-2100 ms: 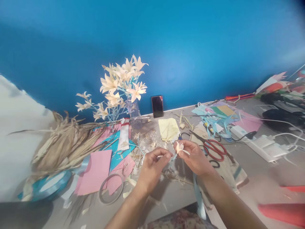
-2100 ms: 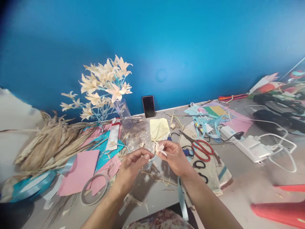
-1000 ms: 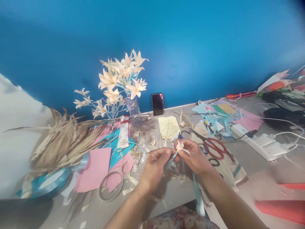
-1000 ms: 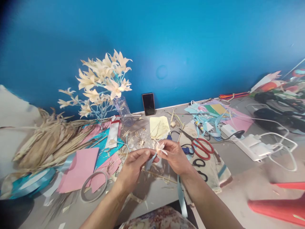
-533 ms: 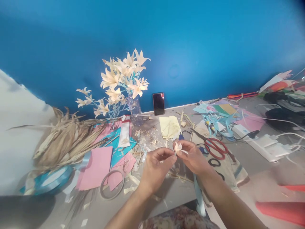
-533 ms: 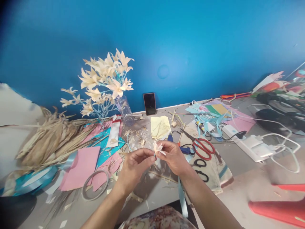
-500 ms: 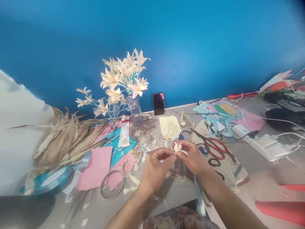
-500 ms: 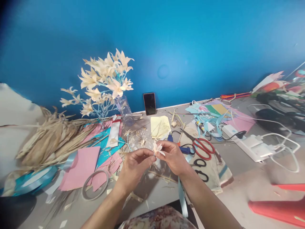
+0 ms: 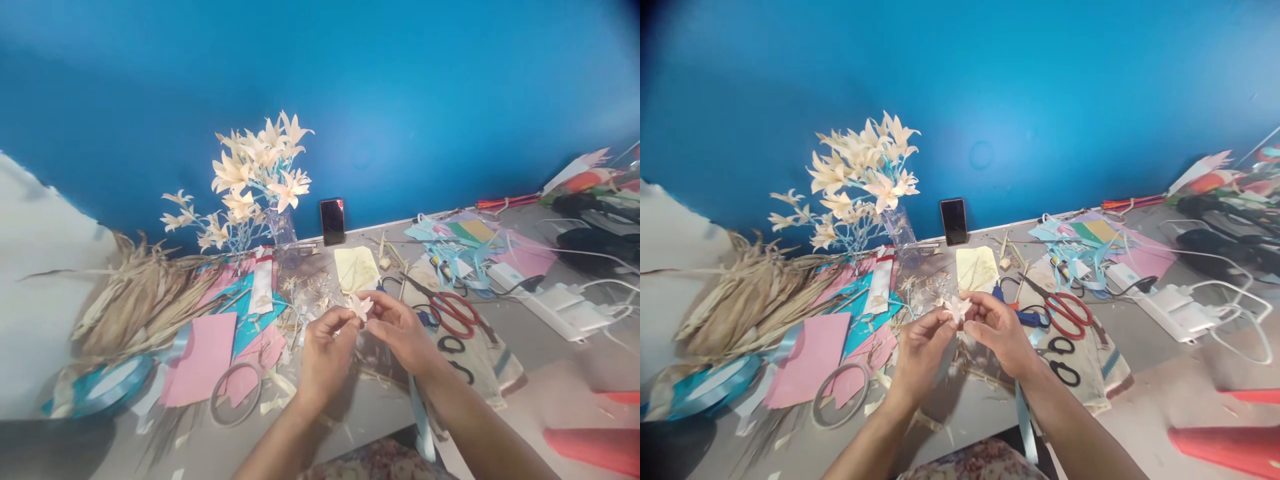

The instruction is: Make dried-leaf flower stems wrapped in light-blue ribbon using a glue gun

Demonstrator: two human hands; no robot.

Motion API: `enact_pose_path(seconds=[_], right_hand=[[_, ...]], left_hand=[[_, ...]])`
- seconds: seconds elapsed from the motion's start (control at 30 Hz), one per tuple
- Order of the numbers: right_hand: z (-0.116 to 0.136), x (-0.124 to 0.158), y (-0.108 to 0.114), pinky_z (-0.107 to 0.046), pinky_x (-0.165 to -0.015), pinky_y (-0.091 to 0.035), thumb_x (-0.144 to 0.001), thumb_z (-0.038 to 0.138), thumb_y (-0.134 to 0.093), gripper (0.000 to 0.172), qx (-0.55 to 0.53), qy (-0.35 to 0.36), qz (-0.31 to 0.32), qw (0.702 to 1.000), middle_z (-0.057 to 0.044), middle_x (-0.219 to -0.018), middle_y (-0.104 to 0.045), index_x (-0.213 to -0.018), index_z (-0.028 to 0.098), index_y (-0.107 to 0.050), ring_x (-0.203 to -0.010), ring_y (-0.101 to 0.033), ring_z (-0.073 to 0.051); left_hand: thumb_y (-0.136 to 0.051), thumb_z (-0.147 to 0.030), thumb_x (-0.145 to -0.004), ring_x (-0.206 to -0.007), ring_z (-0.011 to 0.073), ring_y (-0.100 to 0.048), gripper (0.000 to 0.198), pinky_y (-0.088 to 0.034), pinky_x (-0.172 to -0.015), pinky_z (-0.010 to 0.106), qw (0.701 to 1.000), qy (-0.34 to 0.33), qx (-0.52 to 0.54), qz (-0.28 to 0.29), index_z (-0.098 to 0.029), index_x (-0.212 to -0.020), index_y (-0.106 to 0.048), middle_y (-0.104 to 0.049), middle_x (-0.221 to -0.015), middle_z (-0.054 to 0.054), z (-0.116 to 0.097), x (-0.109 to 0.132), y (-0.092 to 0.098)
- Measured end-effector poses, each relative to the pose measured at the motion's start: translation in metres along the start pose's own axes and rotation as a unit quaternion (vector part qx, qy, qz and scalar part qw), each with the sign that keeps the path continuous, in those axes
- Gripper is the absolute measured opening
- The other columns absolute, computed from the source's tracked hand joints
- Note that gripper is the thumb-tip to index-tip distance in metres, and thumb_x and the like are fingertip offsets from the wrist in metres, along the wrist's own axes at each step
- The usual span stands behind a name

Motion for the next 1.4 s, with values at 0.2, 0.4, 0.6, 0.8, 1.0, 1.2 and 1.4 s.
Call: enact_pose_path(seconds=[0.2,0.4,0.6,0.8,1.0,1.2,1.4], right_hand=[[-0.012,0.012,-0.024,-0.024,-0.058,-0.04,-0.08,0.04,-0.071,0.023,0.071,-0.055,0.05,0.995,0.0,-0.068,-0.059,-0.082,0.017,-0.07,-0.062,-0.052,-0.013],[-0.023,0.015,-0.036,-0.022,-0.046,-0.031,-0.083,0.041,-0.064,0.031,0.1,-0.067,0.04,0.992,0.005,-0.05,-0.047,-0.063,0.018,-0.057,-0.047,-0.04,-0.009],[-0.014,0.014,-0.033,-0.022,-0.046,-0.03,-0.084,0.039,-0.061,0.031,0.184,-0.031,0.012,0.982,0.005,-0.051,-0.044,-0.062,0.019,-0.055,-0.048,-0.039,-0.01],[0.01,0.015,-0.032,-0.023,-0.05,-0.032,-0.087,0.033,-0.056,0.031,0.302,0.065,-0.037,0.95,0.003,-0.055,-0.049,-0.06,0.018,-0.055,-0.052,-0.045,-0.011],[0.013,0.016,-0.035,-0.022,-0.053,-0.033,-0.088,0.031,-0.055,0.031,0.337,0.088,-0.03,0.937,0.003,-0.055,-0.051,-0.06,0.018,-0.056,-0.054,-0.045,-0.011],[0.008,0.017,-0.036,-0.022,-0.052,-0.032,-0.088,0.032,-0.055,0.032,0.317,0.066,-0.011,0.946,0.003,-0.055,-0.048,-0.06,0.018,-0.056,-0.054,-0.043,-0.011],[-0.001,0.016,-0.032,-0.023,-0.049,-0.03,-0.089,0.036,-0.056,0.033,0.277,0.027,-0.005,0.96,0.003,-0.054,-0.045,-0.061,0.019,-0.057,-0.052,-0.038,-0.011]], left_hand=[[-0.084,-0.035,-0.065,-0.064,0.0106,-0.055,0.024,-0.045,-0.065,0.02,0.954,0.107,0.279,-0.028,-0.016,-0.068,-0.069,-0.061,-0.067,-0.001,0.026,-0.007,-0.001],[-0.078,-0.041,-0.075,-0.062,0.0104,-0.051,0.026,-0.043,-0.066,0.022,0.967,0.078,0.242,-0.001,-0.017,-0.068,-0.069,-0.056,-0.065,-0.002,0.025,-0.009,0.001],[-0.067,-0.038,-0.086,-0.073,0.014,-0.053,0.024,-0.043,-0.075,0.024,0.996,-0.004,0.083,-0.031,-0.019,-0.071,-0.07,-0.061,-0.073,0.0,0.016,-0.01,0.027],[-0.075,-0.035,-0.08,-0.083,0.0155,-0.058,0.016,-0.043,-0.079,0.025,0.991,0.022,0.13,-0.016,-0.019,-0.082,-0.076,-0.069,-0.086,0.003,0.022,-0.009,0.03],[-0.081,-0.03,-0.075,-0.077,0.0132,-0.057,0.015,-0.042,-0.075,0.023,0.987,0.031,0.157,-0.016,-0.017,-0.069,-0.074,-0.068,-0.078,0.001,0.018,-0.011,0.03],[-0.08,-0.031,-0.075,-0.072,0.0117,-0.054,0.018,-0.041,-0.073,0.022,0.989,0.029,0.146,-0.023,-0.016,-0.069,-0.073,-0.066,-0.073,0.0,0.018,-0.011,0.035],[-0.077,-0.033,-0.076,-0.08,0.0154,-0.059,0.017,-0.043,-0.078,0.025,0.994,0.009,0.102,-0.028,-0.017,-0.072,-0.072,-0.068,-0.077,0.002,0.008,-0.008,0.031]])
Point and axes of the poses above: each hand's wrist, its own x-axis away from the middle knuckle, its own y-axis out of the back of the hand, z = x × y, the point moved 10 cm from there along -x, towards the middle knuckle
